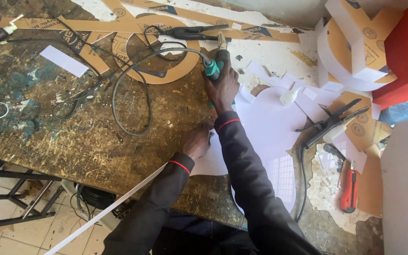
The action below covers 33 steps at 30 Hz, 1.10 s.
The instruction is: The person is attaching a thin acrylic strip to a larger acrylic shape to create a border, using a heat gun to soften the strip and glue to secure it.
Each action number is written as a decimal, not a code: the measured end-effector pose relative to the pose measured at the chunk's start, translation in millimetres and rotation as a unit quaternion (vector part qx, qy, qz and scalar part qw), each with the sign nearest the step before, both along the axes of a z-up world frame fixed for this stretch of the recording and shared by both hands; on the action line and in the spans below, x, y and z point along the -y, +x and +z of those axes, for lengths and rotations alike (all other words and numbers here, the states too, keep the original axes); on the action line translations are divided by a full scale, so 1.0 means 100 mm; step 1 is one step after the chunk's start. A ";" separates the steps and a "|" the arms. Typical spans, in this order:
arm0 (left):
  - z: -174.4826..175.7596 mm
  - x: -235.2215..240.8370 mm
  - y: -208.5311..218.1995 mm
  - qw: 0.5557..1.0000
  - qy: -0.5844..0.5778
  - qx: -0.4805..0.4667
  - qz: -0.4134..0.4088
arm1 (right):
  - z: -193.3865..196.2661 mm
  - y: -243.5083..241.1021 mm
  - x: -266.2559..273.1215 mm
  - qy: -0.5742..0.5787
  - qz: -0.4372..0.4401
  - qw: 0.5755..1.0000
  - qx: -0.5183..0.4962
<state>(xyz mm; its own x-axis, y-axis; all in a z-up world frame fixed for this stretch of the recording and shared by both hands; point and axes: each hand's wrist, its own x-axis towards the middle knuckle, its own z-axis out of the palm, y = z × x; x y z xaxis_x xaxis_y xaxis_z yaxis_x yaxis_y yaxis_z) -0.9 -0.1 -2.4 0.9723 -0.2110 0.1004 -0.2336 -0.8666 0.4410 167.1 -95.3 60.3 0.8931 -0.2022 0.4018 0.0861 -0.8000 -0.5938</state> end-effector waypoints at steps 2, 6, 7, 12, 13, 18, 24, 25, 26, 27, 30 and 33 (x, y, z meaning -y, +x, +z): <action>-0.12 -0.01 -0.01 1.000 0.000 0.001 -0.003 | -0.02 -0.03 -0.02 -0.010 0.006 1.000 -0.017; -0.40 0.02 0.09 1.000 -0.009 0.004 -0.002 | -0.03 0.03 0.05 -0.074 0.028 0.995 -0.060; -0.40 0.01 0.10 1.000 -0.010 0.002 -0.005 | -0.04 0.06 0.10 -0.075 0.025 0.995 -0.062; -0.35 -0.01 0.13 0.998 0.002 -0.065 -0.018 | 0.12 0.01 0.63 -0.056 0.206 0.973 -0.090; -0.30 -0.01 0.12 0.997 0.002 -0.068 -0.022 | 0.22 -0.23 0.80 -0.055 0.202 0.973 -0.094; -0.15 -0.02 0.09 0.997 -0.010 -0.082 -0.009 | 0.04 -1.40 1.77 0.095 0.218 0.971 0.027; -0.22 0.01 0.04 0.998 0.051 -0.042 -0.002 | -0.45 -2.35 2.28 -0.159 0.221 0.956 -0.110; -0.24 0.03 0.01 0.997 0.056 -0.052 -0.004 | -0.47 -2.43 2.27 -0.152 0.222 0.956 -0.119; -0.26 0.04 -0.02 0.997 0.058 -0.041 -0.014 | -0.50 -2.50 2.27 -0.167 0.207 0.956 -0.120; -0.26 0.08 0.05 0.998 0.056 -0.023 -0.024 | -0.48 -2.48 2.29 -0.187 0.190 0.957 -0.114; 0.07 0.27 -0.09 0.995 0.079 0.001 -0.056 | -0.44 -2.84 2.28 -0.193 0.136 0.965 -0.110; 0.19 0.24 -0.13 0.994 0.095 -0.006 -0.058 | -0.47 -2.90 2.27 -0.167 0.111 0.973 -0.113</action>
<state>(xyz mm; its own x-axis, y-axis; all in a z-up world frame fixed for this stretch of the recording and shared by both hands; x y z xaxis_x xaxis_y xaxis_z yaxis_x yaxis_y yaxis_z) -14.3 -24.6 16.4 0.9411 -0.3363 0.0358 -0.3328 -0.9020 0.2751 -122.7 -322.7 13.0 0.9732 0.1147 0.1995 0.1766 -0.9282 -0.3276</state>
